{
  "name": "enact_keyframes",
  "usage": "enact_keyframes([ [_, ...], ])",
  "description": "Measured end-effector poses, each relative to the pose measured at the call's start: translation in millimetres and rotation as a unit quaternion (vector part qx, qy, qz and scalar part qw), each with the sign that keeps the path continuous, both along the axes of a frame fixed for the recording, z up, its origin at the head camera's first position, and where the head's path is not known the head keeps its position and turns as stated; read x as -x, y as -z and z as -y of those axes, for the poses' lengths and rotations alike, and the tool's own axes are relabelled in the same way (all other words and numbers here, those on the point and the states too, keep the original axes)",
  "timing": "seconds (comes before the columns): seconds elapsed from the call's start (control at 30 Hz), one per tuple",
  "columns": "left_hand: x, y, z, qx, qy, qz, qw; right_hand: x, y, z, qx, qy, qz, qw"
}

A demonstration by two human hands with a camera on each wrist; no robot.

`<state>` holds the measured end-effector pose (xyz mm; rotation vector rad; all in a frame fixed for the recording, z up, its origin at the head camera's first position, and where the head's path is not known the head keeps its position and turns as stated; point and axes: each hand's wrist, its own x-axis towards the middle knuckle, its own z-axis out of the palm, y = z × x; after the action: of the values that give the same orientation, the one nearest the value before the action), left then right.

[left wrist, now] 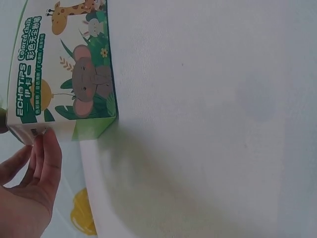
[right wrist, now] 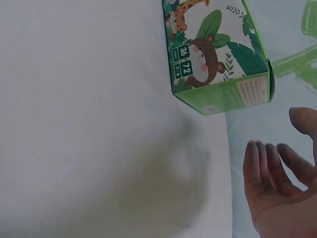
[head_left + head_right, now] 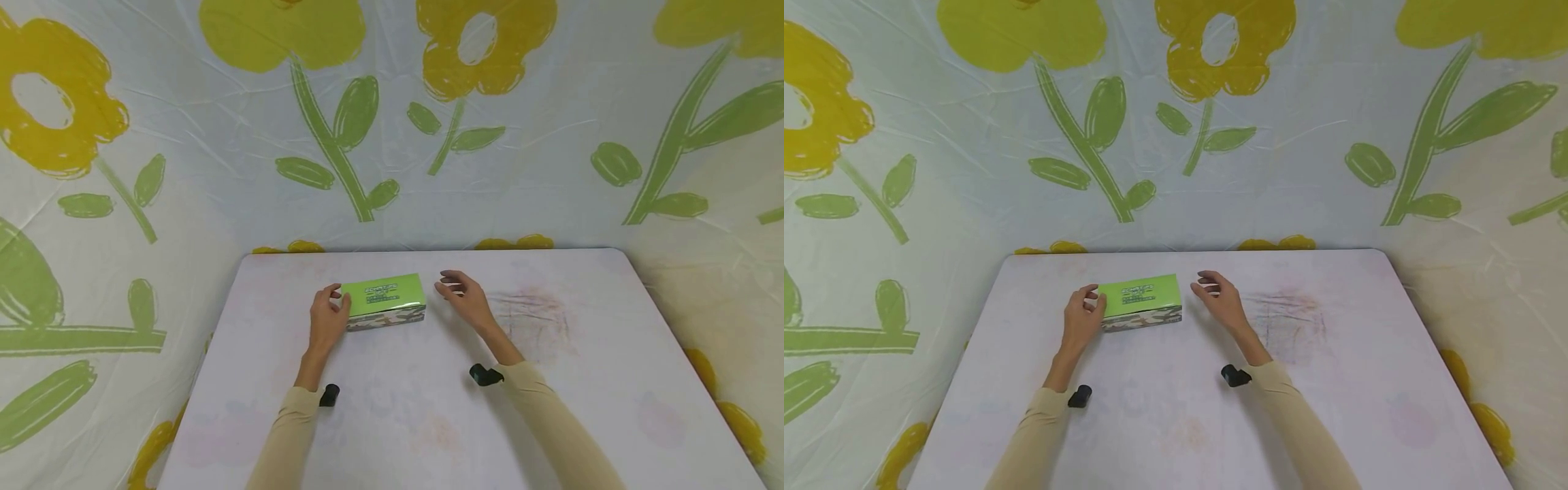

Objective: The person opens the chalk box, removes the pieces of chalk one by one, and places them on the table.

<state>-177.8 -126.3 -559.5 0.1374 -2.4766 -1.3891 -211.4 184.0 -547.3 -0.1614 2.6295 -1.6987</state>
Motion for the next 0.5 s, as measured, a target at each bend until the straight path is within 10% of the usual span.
enact_keyframes([
  [0.5,7.9,5.3,-7.9,-0.046,0.072,0.029,0.9959,3.8,1.2,6.0,0.026,-0.054,0.012,0.9981],
])
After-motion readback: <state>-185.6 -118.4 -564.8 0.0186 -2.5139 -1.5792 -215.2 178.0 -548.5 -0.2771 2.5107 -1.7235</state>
